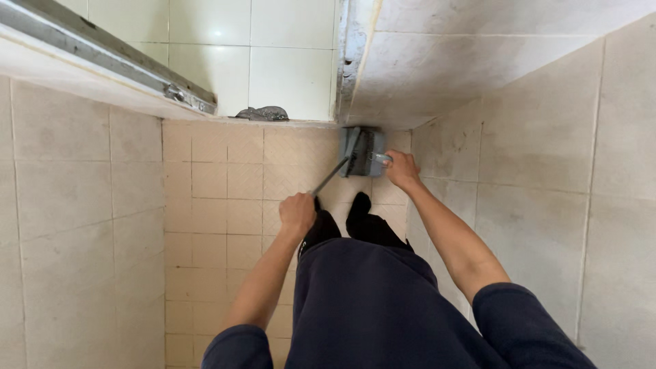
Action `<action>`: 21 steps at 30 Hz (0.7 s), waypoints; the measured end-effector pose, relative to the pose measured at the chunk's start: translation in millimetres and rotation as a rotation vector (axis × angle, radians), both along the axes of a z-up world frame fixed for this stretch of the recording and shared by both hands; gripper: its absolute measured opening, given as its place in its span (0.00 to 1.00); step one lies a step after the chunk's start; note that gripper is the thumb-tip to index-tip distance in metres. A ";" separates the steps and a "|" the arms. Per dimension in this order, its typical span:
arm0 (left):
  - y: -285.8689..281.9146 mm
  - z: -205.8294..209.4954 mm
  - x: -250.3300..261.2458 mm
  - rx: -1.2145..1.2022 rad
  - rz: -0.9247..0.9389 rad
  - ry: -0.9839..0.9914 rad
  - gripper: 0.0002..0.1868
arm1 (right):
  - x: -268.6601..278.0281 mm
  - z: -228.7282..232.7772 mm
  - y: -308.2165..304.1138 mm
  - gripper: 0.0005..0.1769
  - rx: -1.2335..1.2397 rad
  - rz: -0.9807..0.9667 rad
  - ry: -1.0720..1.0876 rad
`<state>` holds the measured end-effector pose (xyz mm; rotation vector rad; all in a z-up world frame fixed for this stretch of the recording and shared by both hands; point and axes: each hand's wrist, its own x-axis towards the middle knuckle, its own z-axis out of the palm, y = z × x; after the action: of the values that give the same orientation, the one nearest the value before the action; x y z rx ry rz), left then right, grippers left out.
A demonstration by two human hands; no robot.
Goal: The person sweeps a tiled floor using a broom and dustpan, gathering debris into the dustpan. They move systematically across the floor, sweeping along the walls and corners.
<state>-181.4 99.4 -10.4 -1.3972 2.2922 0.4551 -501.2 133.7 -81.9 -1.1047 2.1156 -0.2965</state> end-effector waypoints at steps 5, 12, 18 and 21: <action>-27.3 -17.7 40.6 -0.085 -0.130 -0.167 0.05 | 4.2 4.4 38.5 0.11 0.076 -0.123 0.014; -72.0 -29.4 34.3 0.017 -0.193 -0.185 0.08 | 11.7 22.7 78.1 0.13 0.043 -0.328 -0.007; -95.6 -11.9 26.3 0.027 -0.182 -0.156 0.09 | -12.1 34.9 66.4 0.13 0.032 -0.229 0.137; -93.8 -7.8 19.9 0.038 -0.160 -0.159 0.09 | -20.3 36.2 53.6 0.14 0.074 -0.261 0.094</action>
<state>-161.5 5.6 -18.2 -1.1769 2.2322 0.3236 -521.5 187.3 -45.8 -0.8139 2.3382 -0.2907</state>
